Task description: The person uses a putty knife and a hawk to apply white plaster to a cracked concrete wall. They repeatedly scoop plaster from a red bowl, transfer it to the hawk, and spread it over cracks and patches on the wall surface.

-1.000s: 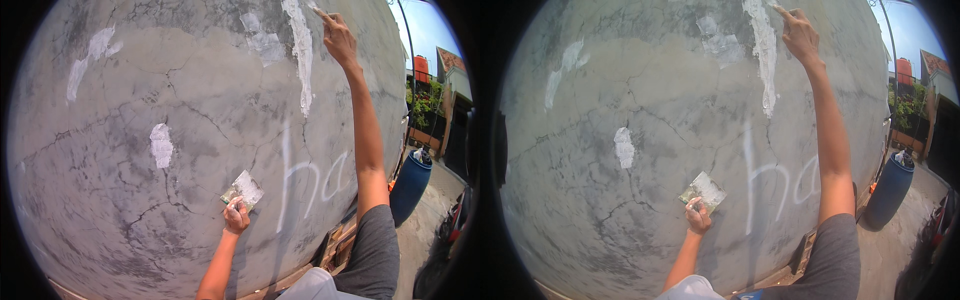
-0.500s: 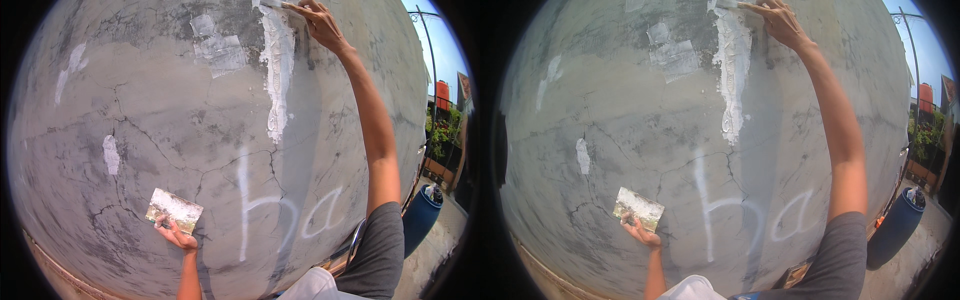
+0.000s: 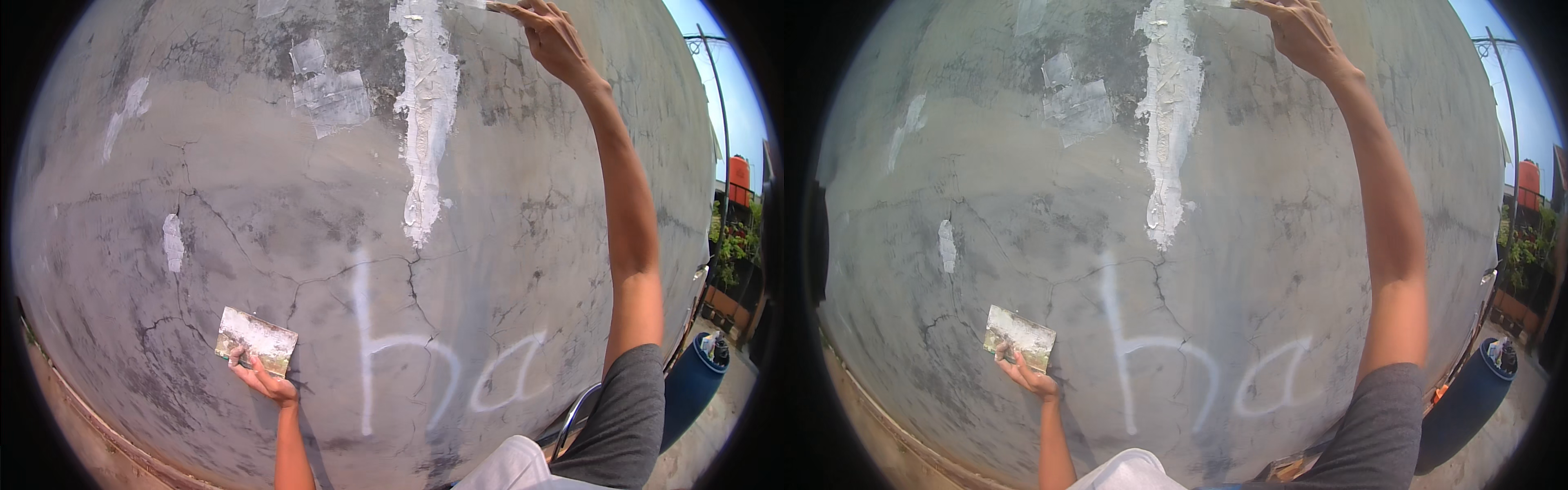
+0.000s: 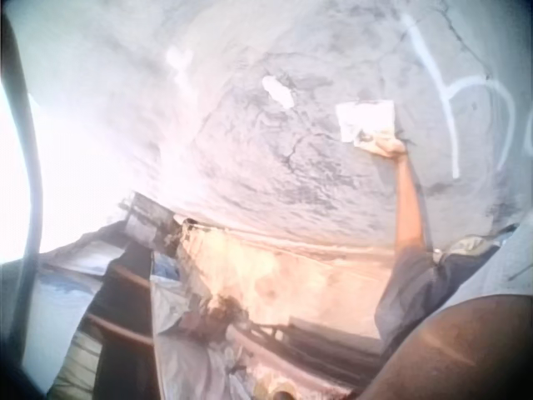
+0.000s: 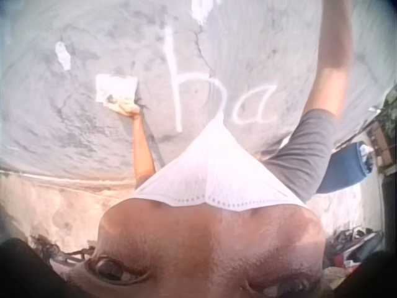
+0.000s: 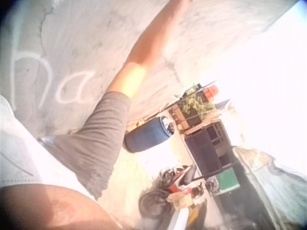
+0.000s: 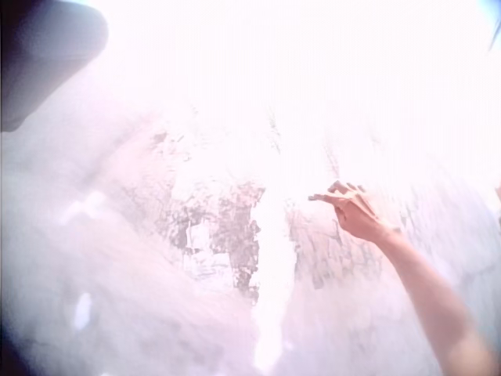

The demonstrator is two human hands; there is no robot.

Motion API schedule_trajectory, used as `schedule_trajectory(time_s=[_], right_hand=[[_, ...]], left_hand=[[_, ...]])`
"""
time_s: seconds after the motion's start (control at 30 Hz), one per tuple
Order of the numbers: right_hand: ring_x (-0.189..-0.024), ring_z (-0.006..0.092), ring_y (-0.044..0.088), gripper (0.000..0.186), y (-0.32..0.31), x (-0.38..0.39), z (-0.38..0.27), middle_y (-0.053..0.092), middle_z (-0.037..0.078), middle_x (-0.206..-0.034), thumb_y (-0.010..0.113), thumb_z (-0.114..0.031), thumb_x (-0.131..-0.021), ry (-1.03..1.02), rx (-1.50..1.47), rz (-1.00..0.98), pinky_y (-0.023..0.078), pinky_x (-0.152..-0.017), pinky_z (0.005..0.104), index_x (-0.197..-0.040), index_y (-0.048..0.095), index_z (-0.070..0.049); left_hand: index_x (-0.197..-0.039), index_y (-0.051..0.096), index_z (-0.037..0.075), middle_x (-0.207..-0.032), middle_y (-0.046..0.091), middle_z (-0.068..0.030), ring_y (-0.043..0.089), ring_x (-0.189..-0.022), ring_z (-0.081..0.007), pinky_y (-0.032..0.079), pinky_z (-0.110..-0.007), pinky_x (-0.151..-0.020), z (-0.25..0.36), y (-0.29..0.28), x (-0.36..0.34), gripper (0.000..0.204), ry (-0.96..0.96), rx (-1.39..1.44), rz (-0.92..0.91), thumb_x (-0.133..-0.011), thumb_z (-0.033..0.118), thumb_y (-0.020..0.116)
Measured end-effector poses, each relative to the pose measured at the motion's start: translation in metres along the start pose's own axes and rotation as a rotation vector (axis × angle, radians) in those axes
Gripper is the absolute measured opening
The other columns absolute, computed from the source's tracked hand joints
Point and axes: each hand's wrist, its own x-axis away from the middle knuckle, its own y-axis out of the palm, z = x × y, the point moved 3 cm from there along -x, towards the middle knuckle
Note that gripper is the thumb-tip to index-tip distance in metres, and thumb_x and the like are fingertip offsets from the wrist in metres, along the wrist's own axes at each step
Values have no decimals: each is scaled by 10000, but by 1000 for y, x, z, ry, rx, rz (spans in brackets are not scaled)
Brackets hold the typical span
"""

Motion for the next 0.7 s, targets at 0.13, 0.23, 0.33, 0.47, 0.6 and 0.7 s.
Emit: schedule_trajectory(time_s=[0.13,0.23,0.33,0.47,0.6,0.7], right_hand=[[-942,241,520,491,10,-35,-7,569,88,-961,434,58,-796,-204,-68,-1,397,-891,399,-1135,618,-246],[-947,242,516,494,23,-45,-4,572,85,-965,435,57,-787,-210,-52,20,395,-893,401,-1125,625,-249],[-939,258,523,492,46,-46,0,571,87,-968,442,56,-774,-241,-121,21,416,-866,392,-1112,635,-245],[-960,199,531,492,69,-34,16,543,21,-1030,517,9,-844,-275,-77,72,410,-911,386,-1229,566,-293],[-949,234,532,494,78,-31,18,555,52,-1000,493,35,-812,-204,-109,100,423,-883,387,-1186,596,-270],[-936,283,536,464,75,-34,12,574,111,-973,457,40,-775,-98,-203,34,437,-843,391,-1132,629,-203]], left_hand=[[-1111,371,-72,-1117,367,-158,390,-1029,-221,327,-285,-920,-1,0,1,342,-3,16,-7,-898,195,388],[-1110,371,-65,-1116,366,-160,387,-1034,-223,322,-285,-925,0,-1,0,331,-4,23,0,-897,188,388],[-1111,371,-62,-1118,366,-159,381,-1043,-223,314,-290,-936,-4,-3,1,332,-7,22,1,-896,190,389],[-1113,368,-59,-1119,365,-156,375,-1054,-224,306,-300,-949,-8,-5,1,338,3,-6,-20,-896,198,394],[-1118,365,-53,-1122,364,-154,374,-1060,-224,304,-302,-952,-4,-3,1,341,-9,-1,12,-895,203,398],[-1117,366,-53,-1123,363,-154,376,-1058,-224,307,-300,-951,-1,-2,0,339,-14,29,12,-896,202,397]])
